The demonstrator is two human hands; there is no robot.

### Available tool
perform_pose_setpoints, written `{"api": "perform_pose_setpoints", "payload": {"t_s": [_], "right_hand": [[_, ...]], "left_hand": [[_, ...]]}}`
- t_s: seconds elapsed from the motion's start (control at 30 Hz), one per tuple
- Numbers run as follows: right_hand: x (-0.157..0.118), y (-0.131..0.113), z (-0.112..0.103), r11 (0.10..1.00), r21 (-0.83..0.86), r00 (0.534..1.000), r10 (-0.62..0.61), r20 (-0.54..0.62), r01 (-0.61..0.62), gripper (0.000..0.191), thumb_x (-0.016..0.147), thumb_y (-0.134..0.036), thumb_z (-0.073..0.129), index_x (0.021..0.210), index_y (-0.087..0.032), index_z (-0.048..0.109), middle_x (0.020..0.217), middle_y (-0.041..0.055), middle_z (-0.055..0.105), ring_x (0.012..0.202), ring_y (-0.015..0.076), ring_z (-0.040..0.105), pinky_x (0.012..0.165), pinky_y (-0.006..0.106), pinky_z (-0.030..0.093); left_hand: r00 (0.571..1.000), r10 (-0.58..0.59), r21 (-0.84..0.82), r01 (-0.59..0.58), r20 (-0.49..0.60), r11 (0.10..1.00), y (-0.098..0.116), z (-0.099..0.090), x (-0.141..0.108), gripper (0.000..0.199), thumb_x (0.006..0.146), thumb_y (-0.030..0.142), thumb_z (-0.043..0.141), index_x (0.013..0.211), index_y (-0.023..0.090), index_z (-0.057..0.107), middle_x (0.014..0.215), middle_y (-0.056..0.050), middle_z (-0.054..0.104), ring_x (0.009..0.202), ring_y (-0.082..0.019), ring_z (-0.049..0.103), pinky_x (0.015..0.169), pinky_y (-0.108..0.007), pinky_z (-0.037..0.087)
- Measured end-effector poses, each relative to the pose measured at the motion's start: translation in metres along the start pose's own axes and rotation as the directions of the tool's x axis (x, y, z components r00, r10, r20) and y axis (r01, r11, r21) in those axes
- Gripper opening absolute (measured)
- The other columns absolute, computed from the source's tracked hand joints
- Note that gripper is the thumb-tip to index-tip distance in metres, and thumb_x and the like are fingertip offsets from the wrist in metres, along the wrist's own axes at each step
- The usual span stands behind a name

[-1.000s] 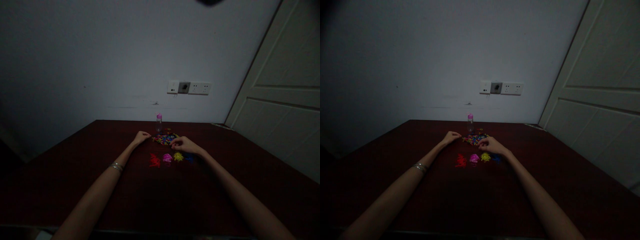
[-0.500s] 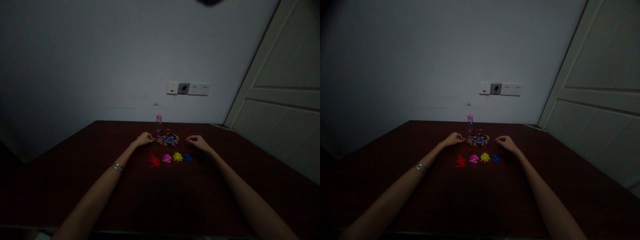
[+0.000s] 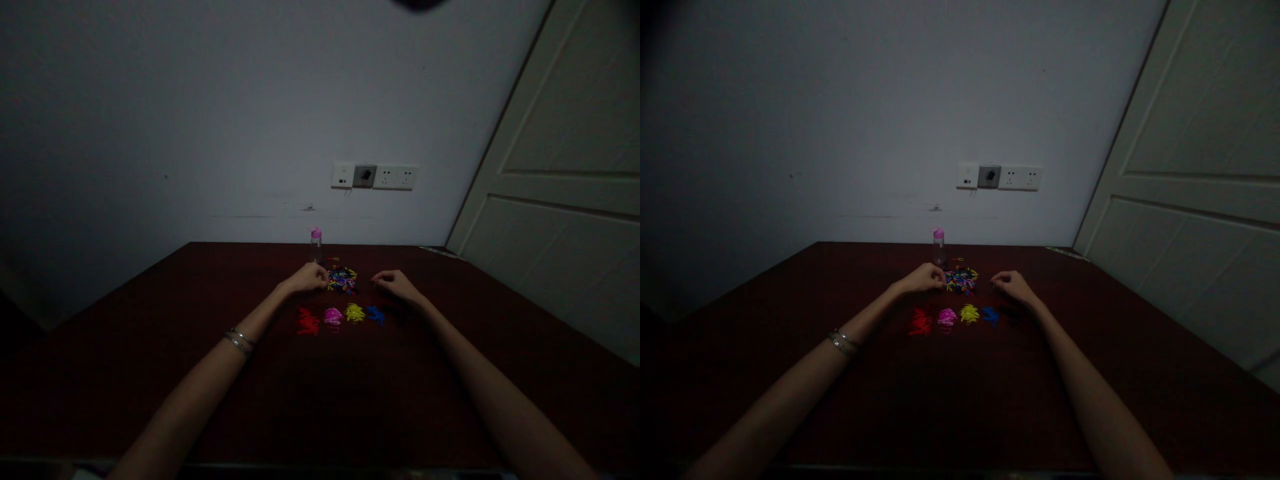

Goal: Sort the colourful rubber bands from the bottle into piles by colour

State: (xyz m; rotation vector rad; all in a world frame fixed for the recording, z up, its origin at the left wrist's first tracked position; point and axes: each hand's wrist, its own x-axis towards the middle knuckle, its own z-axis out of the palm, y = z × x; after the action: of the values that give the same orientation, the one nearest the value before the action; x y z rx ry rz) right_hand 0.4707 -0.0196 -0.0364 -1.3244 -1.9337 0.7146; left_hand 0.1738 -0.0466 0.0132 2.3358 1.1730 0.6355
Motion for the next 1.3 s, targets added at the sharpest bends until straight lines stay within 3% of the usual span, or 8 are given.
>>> {"api": "perform_pose_setpoints", "payload": {"t_s": [0.17,0.27,0.4,0.5,0.63,0.77,0.87,1.3], "right_hand": [[0.001,-0.001,0.001,0.999,-0.039,1.0,-0.012,0.02,0.012,0.031,0.067,-0.032,0.052,0.082,-0.01,0.067,0.073,0.0066,0.066,0.064,0.0156,0.057,0.058,0.024,0.043],[0.0,-0.003,0.001,0.998,-0.048,0.999,-0.028,0.015,0.029,0.031,0.067,-0.032,0.052,0.082,-0.01,0.068,0.075,0.0069,0.067,0.067,0.0163,0.058,0.061,0.025,0.044],[-0.001,-0.007,0.003,0.998,-0.059,1.0,-0.024,0.002,0.024,0.028,0.066,-0.029,0.052,0.081,-0.011,0.068,0.076,0.0066,0.067,0.069,0.0168,0.059,0.062,0.025,0.044],[-0.002,-0.012,0.005,0.997,-0.076,0.999,-0.036,-0.009,0.035,0.028,0.066,-0.028,0.053,0.081,-0.011,0.068,0.076,0.006,0.067,0.069,0.0167,0.058,0.061,0.024,0.044],[-0.002,-0.021,0.011,0.996,-0.062,0.997,-0.068,0.036,0.07,0.027,0.066,-0.028,0.055,0.082,-0.011,0.068,0.075,0.0053,0.066,0.067,0.0159,0.058,0.063,0.025,0.044],[-0.002,-0.028,0.019,0.993,-0.021,0.989,-0.11,0.098,0.112,0.026,0.066,-0.028,0.057,0.084,-0.011,0.067,0.077,0.0052,0.066,0.07,0.0155,0.058,0.067,0.026,0.045],[-0.003,-0.033,0.025,0.989,-0.017,0.979,-0.143,0.142,0.147,0.026,0.066,-0.027,0.059,0.086,-0.011,0.066,0.078,0.0048,0.065,0.073,0.0153,0.058,0.069,0.026,0.046],[-0.004,-0.041,0.033,0.957,-0.158,0.955,-0.21,0.209,0.244,0.031,0.066,-0.015,0.05,0.094,-0.014,0.064,0.074,0.0009,0.061,0.064,0.0109,0.052,0.062,0.021,0.04]], "left_hand": [[0.977,0.143,0.028,-0.149,0.159,0.988,0.034,0.029,0.005,0.015,0.065,0.016,0.054,0.071,0.012,0.068,0.054,0.001,0.054,0.049,-0.008,0.044,0.048,-0.019,0.029],[0.965,0.159,0.027,-0.168,0.209,0.985,0.04,0.038,0.005,0.015,0.065,0.016,0.055,0.071,0.013,0.069,0.055,0.001,0.056,0.049,-0.008,0.045,0.049,-0.019,0.03],[0.965,0.169,0.009,-0.174,0.202,0.985,0.037,0.034,0.004,0.02,0.067,0.021,0.057,0.08,0.013,0.069,0.054,0.001,0.055,0.049,-0.008,0.045,0.048,-0.019,0.03],[0.981,0.142,-0.03,-0.139,0.133,0.99,0.024,0.021,0.004,0.027,0.07,0.026,0.055,0.088,0.013,0.069,0.059,0.0,0.058,0.05,-0.008,0.045,0.048,-0.019,0.031],[0.999,0.007,-0.051,-0.01,-0.049,0.999,-0.012,-0.002,0.005,0.031,0.072,0.031,0.05,0.085,0.01,0.068,0.071,-0.005,0.064,0.06,-0.012,0.052,0.056,-0.02,0.037],[0.966,-0.125,-0.018,0.125,-0.224,0.992,-0.054,-0.02,-0.001,0.031,0.069,0.032,0.05,0.081,0.009,0.069,0.072,-0.005,0.065,0.066,-0.014,0.055,0.062,-0.022,0.04],[0.932,-0.22,-0.048,0.216,-0.288,0.975,-0.077,-0.026,-0.008,0.032,0.067,0.033,0.051,0.08,0.01,0.069,0.073,-0.005,0.065,0.067,-0.015,0.056,0.065,-0.022,0.041],[0.912,-0.283,-0.081,0.271,-0.298,0.959,-0.093,-0.016,-0.015,0.03,0.065,0.032,0.049,0.076,0.012,0.069,0.076,-0.005,0.067,0.074,-0.018,0.058,0.069,-0.024,0.042]]}}
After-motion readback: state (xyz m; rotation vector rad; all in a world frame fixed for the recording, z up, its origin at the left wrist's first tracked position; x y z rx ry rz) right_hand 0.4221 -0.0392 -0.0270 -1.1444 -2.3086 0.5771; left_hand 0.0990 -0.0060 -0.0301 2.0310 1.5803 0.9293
